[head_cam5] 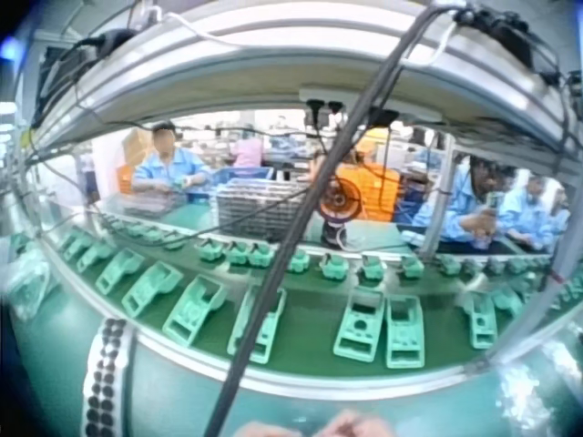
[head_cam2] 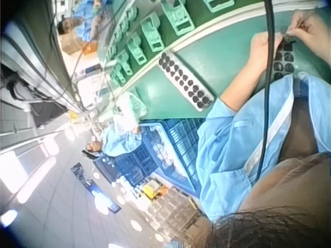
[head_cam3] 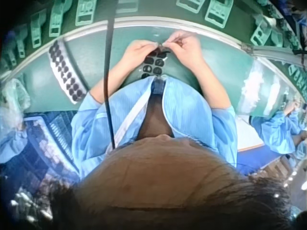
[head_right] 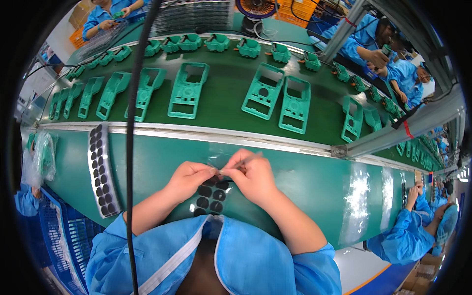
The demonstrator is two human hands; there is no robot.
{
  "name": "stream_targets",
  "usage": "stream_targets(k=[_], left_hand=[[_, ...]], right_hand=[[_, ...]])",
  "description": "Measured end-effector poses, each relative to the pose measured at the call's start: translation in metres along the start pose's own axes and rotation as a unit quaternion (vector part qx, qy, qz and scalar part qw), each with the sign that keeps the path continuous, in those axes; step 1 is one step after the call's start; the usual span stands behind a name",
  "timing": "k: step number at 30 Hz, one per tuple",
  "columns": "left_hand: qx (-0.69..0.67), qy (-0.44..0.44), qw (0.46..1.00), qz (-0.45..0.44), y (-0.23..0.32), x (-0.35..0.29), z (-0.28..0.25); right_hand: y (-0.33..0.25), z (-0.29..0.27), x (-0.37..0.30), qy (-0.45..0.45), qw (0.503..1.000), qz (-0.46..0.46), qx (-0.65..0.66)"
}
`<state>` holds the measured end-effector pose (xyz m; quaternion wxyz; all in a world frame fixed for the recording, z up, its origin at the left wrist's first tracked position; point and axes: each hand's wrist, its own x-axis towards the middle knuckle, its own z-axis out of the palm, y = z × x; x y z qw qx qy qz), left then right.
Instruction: The person installs black circular components into green plastic device housings by hand, taking the components from a component sheet and pressing them into the housings.
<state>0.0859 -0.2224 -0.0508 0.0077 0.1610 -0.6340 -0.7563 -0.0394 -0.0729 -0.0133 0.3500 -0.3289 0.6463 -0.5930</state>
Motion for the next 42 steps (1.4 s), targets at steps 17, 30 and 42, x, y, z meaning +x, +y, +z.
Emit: stream_targets(k=[17, 30, 42], left_hand=[[0.44, 0.321, 0.824, 0.153, 0.026, -0.057, -0.118], [0.153, 0.228, 0.96, -0.057, 0.051, 0.132, -0.118], [0.014, 0.025, 0.999, -0.016, 0.007, -0.006, -0.03]], right_hand=[[0.039, 0.006, 0.007, 0.05, 0.976, -0.035, 0.21], [0.053, -0.006, 0.026, -0.03, 0.942, 0.015, 0.334], [0.03, -0.009, 0.024, 0.0, 0.955, -0.048, 0.291]])
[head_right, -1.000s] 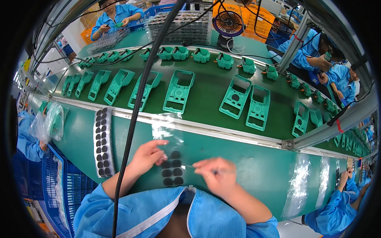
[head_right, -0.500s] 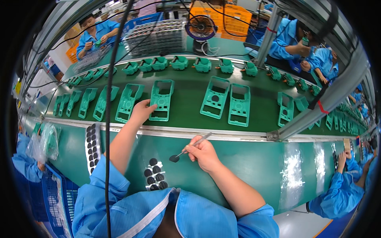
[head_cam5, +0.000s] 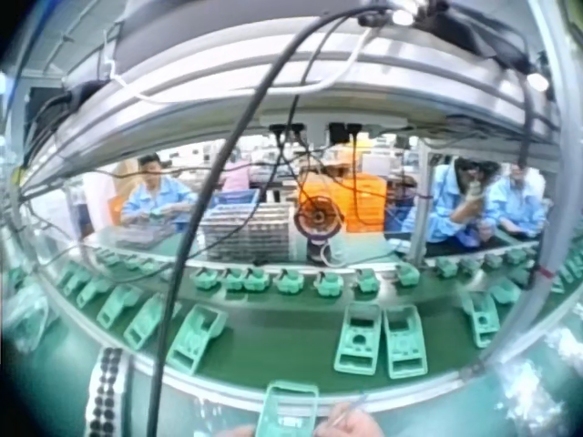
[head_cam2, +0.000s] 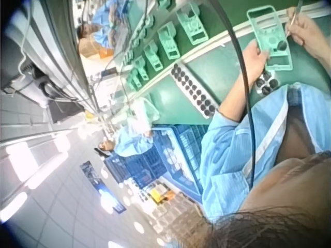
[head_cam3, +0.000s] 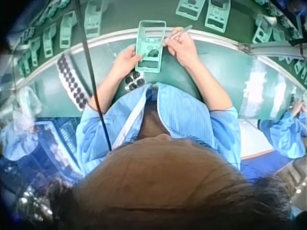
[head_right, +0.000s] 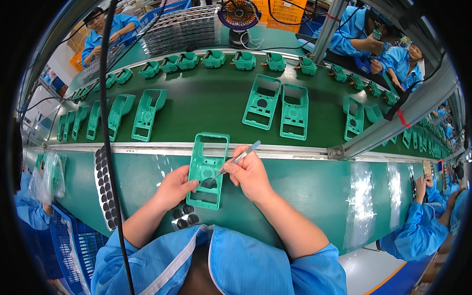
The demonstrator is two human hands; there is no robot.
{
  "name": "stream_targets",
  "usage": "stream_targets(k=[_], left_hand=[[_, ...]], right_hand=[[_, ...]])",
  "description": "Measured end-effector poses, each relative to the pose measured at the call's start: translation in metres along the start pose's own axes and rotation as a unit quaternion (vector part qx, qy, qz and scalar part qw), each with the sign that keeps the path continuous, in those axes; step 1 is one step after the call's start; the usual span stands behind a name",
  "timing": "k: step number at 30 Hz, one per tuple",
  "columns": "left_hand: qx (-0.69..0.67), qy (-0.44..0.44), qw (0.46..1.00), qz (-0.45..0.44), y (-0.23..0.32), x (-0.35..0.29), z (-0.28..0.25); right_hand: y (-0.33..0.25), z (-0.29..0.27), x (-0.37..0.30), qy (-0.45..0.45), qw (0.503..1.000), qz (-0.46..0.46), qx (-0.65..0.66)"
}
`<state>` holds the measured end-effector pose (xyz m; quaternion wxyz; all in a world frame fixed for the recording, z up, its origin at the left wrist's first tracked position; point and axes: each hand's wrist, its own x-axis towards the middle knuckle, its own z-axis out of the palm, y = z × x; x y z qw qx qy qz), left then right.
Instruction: The person installs black circular components into green plastic device housings by hand, taking the components from a component sheet and pressing them into the housings.
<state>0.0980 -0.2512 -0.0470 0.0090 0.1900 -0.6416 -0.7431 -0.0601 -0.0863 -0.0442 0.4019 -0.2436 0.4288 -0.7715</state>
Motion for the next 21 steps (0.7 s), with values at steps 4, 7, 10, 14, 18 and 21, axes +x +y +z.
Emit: stream_targets(k=[4, 7, 10, 14, 18, 21], left_hand=[[0.206, 0.072, 0.97, 0.106, 0.04, 0.051, -0.013], [0.269, 0.107, 0.948, 0.131, 0.06, 0.113, -0.018], [0.328, 0.177, 0.905, 0.206, 0.045, 0.164, -0.017], [0.363, 0.263, 0.861, 0.241, 0.029, 0.163, -0.009], [0.52, 0.344, 0.755, 0.205, 0.041, 0.135, -0.05], [0.59, 0.465, 0.647, 0.136, 0.05, 0.113, -0.113]], right_hand=[[0.011, 0.002, 0.002, 0.007, 0.999, 0.015, 0.037], [0.016, -0.001, 0.004, -0.01, 0.997, 0.033, 0.068], [0.02, 0.003, 0.004, -0.02, 0.996, 0.047, 0.078], [0.017, -0.002, 0.002, 0.03, 0.994, 0.038, 0.096], [0.018, -0.008, 0.002, 0.043, 0.991, 0.042, 0.118], [0.022, -0.013, 0.005, 0.028, 0.994, 0.037, 0.102]])
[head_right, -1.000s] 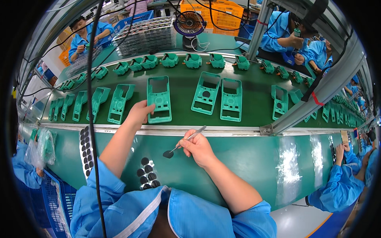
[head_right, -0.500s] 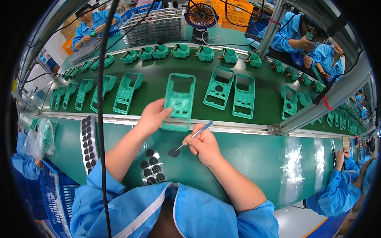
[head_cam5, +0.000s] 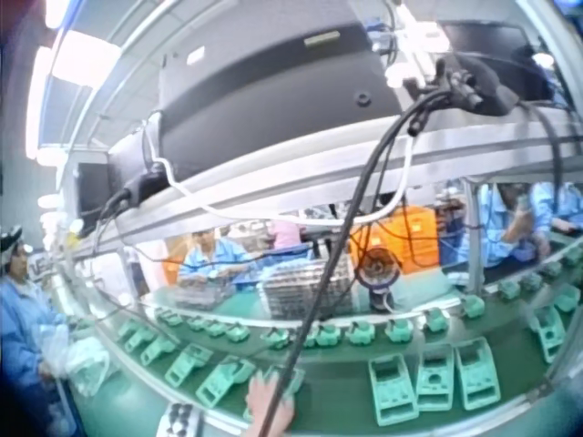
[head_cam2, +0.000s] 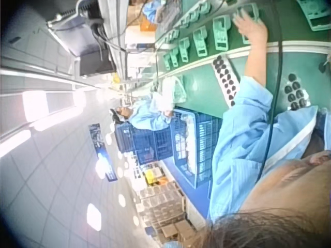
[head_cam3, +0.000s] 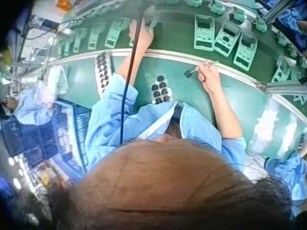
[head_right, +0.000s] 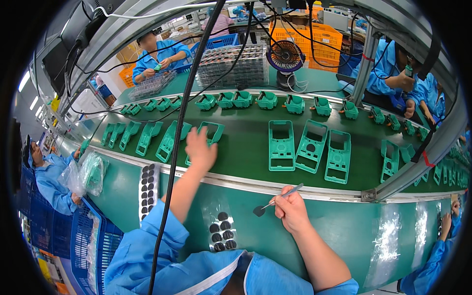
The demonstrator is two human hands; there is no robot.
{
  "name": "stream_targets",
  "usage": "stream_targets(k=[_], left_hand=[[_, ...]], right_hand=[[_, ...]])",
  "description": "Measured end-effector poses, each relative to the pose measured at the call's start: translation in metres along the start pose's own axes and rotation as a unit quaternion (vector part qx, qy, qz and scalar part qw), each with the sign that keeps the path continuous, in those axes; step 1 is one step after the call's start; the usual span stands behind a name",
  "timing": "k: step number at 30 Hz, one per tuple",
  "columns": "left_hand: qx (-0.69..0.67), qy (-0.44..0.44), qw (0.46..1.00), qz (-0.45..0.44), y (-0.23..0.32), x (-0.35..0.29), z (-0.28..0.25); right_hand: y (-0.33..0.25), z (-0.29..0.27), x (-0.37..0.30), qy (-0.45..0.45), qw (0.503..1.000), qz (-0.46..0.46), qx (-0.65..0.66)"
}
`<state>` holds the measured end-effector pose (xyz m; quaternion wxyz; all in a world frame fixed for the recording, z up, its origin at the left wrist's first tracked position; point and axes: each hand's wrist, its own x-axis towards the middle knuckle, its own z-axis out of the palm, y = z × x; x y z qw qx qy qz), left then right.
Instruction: The person installs black circular components into green plastic device housings by hand, taking the components from a component sheet and pressing them into the housings.
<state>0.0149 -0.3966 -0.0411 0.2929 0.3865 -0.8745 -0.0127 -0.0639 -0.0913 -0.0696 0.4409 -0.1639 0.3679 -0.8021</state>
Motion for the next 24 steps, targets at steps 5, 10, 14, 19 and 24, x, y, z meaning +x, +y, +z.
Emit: stream_targets(k=[5, 10, 14, 19, 24], left_hand=[[-0.095, -0.085, 0.991, -0.046, -0.066, -0.001, -0.007], [-0.241, -0.111, 0.964, -0.021, -0.023, -0.021, -0.053], [-0.329, -0.19, 0.918, 0.114, 0.025, -0.085, -0.108], [-0.284, -0.257, 0.908, 0.17, 0.041, -0.174, -0.129], [-0.323, -0.308, 0.884, 0.14, 0.045, -0.183, -0.124]], right_hand=[[0.002, 0.005, 0.01, -0.033, 0.999, 0.011, -0.012], [0.0, 0.004, 0.007, -0.027, 0.999, 0.0, -0.021], [-0.006, 0.002, 0.002, -0.001, 0.999, -0.032, -0.003], [-0.011, 0.014, -0.003, -0.013, 0.998, -0.047, 0.027], [-0.005, 0.019, -0.005, -0.038, 0.996, -0.057, -0.049]])
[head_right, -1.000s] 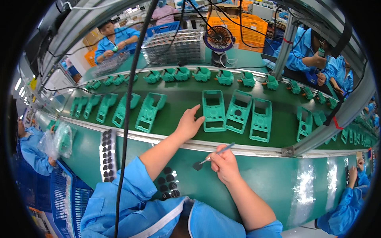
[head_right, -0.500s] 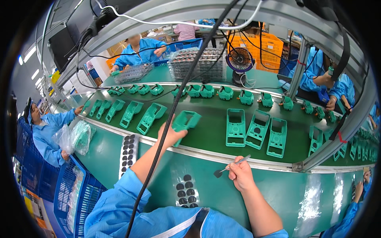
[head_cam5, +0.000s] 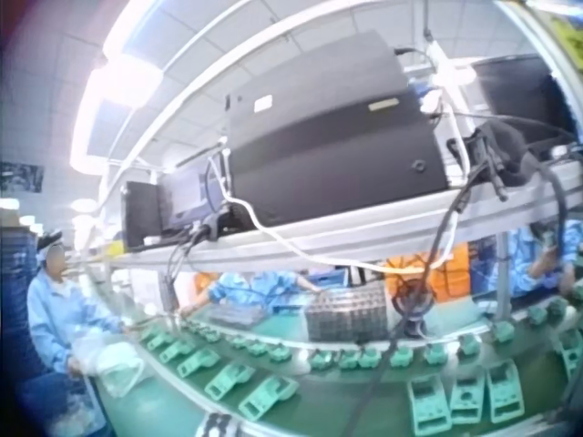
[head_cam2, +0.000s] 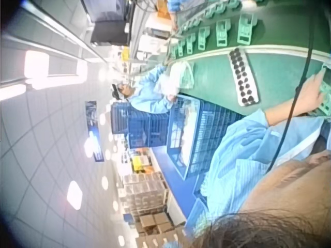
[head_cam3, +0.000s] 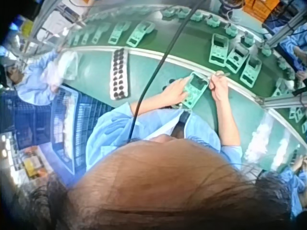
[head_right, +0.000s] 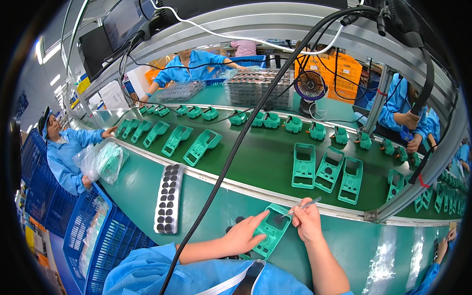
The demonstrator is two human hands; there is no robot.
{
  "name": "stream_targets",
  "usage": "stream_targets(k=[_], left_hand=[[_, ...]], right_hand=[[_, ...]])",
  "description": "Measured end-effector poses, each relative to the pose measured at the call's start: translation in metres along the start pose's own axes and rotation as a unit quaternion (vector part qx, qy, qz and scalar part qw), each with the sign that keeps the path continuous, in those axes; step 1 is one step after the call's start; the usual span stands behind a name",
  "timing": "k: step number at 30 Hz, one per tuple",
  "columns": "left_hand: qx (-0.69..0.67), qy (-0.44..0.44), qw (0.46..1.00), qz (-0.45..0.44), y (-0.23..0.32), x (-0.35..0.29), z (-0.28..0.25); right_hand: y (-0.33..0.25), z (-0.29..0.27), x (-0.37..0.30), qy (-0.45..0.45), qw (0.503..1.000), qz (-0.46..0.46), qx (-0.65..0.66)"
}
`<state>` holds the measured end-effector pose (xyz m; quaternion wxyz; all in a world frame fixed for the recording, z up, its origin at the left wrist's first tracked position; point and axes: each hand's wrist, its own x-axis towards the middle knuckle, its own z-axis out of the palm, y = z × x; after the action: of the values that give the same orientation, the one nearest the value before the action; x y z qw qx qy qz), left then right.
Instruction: The person installs black circular components into green plastic device housings by hand, taking the components from a component sheet and pressing them into the housings.
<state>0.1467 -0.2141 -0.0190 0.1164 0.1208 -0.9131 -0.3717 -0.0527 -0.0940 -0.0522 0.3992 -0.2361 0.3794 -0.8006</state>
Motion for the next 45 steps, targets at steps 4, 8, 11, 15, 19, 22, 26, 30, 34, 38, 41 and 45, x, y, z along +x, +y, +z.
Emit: stream_targets(k=[4, 8, 11, 15, 19, 22, 26, 30, 34, 38, 41, 45], left_hand=[[-0.066, 0.009, 0.998, -0.019, -0.01, 0.02, 0.002], [-0.088, 0.055, 0.994, 0.038, -0.026, 0.02, 0.004], [-0.061, 0.035, 0.995, 0.066, -0.04, 0.017, 0.003], [-0.023, -0.008, 0.999, 0.049, -0.039, 0.019, 0.002], [-0.036, -0.018, 0.998, 0.045, -0.047, 0.018, 0.006], [-0.023, -0.001, 0.997, 0.072, -0.051, 0.02, 0.007], [-0.027, -0.027, 0.998, 0.044, -0.051, 0.019, 0.003], [-0.066, -0.046, 0.996, 0.026, -0.052, 0.018, 0.004], [-0.006, -0.036, 0.999, 0.033, -0.059, 0.016, 0.01], [0.018, -0.041, 0.998, 0.032, -0.062, 0.017, 0.01], [-0.001, -0.025, 0.998, 0.052, -0.063, 0.016, 0.01], [0.019, -0.037, 0.998, 0.036, -0.065, 0.015, 0.011]], right_hand=[[-0.018, 0.014, -0.002, -0.008, 0.994, -0.024, -0.11], [-0.038, 0.035, -0.004, -0.008, 0.948, 0.019, -0.319], [-0.033, 0.039, -0.002, 0.008, 0.928, 0.02, -0.373], [-0.024, 0.041, -0.004, 0.039, 0.941, 0.06, -0.332], [-0.015, 0.047, -0.003, 0.047, 0.93, 0.125, -0.343], [-0.009, 0.048, -0.005, 0.047, 0.918, 0.128, -0.371], [0.0, 0.046, -0.009, 0.065, 0.922, 0.107, -0.366], [0.004, 0.048, -0.018, 0.094, 0.93, 0.073, -0.347], [0.003, 0.047, -0.021, 0.094, 0.926, 0.126, -0.343], [0.011, 0.048, -0.023, 0.097, 0.926, 0.141, -0.337], [0.018, 0.045, -0.025, 0.088, 0.93, 0.117, -0.337], [0.016, 0.052, -0.023, 0.1, 0.926, 0.119, -0.345]])
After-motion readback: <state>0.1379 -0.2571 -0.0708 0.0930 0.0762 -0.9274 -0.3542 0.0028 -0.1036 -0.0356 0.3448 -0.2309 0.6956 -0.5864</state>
